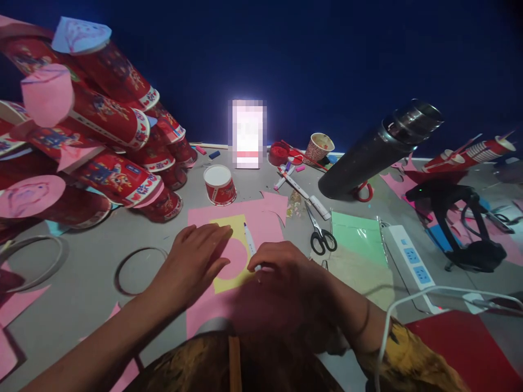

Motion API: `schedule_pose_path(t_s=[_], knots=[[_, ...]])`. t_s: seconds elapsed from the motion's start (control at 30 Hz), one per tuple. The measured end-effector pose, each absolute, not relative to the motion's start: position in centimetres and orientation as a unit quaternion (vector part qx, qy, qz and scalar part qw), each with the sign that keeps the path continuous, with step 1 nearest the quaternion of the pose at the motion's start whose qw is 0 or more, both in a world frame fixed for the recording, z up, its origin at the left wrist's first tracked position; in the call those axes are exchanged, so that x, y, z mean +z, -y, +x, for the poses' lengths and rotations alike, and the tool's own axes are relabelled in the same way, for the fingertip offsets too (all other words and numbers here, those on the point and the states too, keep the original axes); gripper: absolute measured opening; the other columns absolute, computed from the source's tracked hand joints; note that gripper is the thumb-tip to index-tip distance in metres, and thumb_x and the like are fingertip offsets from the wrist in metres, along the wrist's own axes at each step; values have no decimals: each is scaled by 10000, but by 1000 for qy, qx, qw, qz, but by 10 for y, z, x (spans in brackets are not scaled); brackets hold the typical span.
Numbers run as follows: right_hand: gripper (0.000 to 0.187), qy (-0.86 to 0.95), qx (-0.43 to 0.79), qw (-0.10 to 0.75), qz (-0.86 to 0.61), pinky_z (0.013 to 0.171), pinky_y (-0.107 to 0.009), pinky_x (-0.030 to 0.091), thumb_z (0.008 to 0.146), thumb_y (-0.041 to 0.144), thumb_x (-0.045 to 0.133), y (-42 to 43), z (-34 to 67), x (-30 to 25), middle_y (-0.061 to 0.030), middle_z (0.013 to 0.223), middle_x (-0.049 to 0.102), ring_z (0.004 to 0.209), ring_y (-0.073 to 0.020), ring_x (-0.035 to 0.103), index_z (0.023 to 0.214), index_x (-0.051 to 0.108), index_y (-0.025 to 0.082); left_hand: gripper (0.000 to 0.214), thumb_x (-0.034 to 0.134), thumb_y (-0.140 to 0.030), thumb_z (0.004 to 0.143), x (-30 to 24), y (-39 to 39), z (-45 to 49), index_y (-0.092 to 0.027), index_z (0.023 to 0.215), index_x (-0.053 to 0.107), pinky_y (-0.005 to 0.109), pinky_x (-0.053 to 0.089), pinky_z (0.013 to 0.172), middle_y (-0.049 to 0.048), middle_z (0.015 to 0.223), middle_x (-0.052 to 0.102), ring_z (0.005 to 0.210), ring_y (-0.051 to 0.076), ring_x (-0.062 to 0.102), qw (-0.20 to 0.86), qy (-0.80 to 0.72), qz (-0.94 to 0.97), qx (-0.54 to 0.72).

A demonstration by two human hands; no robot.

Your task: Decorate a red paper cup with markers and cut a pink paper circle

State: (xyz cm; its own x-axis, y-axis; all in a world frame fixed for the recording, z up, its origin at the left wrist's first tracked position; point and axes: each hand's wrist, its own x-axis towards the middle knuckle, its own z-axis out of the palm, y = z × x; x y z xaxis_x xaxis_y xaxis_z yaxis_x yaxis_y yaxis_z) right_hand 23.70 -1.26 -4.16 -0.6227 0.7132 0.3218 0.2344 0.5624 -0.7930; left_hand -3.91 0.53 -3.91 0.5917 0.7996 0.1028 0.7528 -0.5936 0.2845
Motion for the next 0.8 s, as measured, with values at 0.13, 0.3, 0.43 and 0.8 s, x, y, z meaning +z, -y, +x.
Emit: schedule_pose_path(t_s=[0.13, 0.3, 0.43, 0.8], knots=[[173, 837, 356, 271, -314, 777, -264, 546, 921, 163, 635, 15, 237, -36, -26, 956, 816, 849, -169, 729, 1045, 715, 252, 616, 667, -448, 967, -44, -2, -44, -215, 1513, 499, 542, 430, 1100, 169, 1414, 678, 1295, 378, 623, 106, -413, 894, 138], [220, 857, 333, 241, -312, 790, -262, 546, 878, 118, 645, 17, 236, -30, -24, 977, 819, 871, -169, 735, 1046, 698, 250, 787, 657, -474, 919, -43, 6, -46, -232, 1619, 390, 604, 328, 1216, 161, 1476, 662, 1373, 390, 592, 114, -406, 898, 130], [155, 865, 311, 247, -305, 786, -266, 547, 939, 164, 621, 18, 234, -34, -39, 972, 817, 865, -168, 732, 1048, 693, 244, 653, 605, -334, 954, -39, 7, -40, -232, 1575, 433, 597, 329, 1225, 150, 1468, 680, 1362, 358, 623, 110, -409, 898, 119], [206, 842, 340, 257, -330, 851, -298, 575, 934, 162, 594, 17, 234, -35, -50, 994, 810, 910, -186, 731, 1068, 728, 244, 177, 571, -261, 1046, -37, 3, -39, -202, 1152, 700, 436, 533, 960, 117, 1144, 766, 1085, 284, 708, 97, -430, 859, 261]])
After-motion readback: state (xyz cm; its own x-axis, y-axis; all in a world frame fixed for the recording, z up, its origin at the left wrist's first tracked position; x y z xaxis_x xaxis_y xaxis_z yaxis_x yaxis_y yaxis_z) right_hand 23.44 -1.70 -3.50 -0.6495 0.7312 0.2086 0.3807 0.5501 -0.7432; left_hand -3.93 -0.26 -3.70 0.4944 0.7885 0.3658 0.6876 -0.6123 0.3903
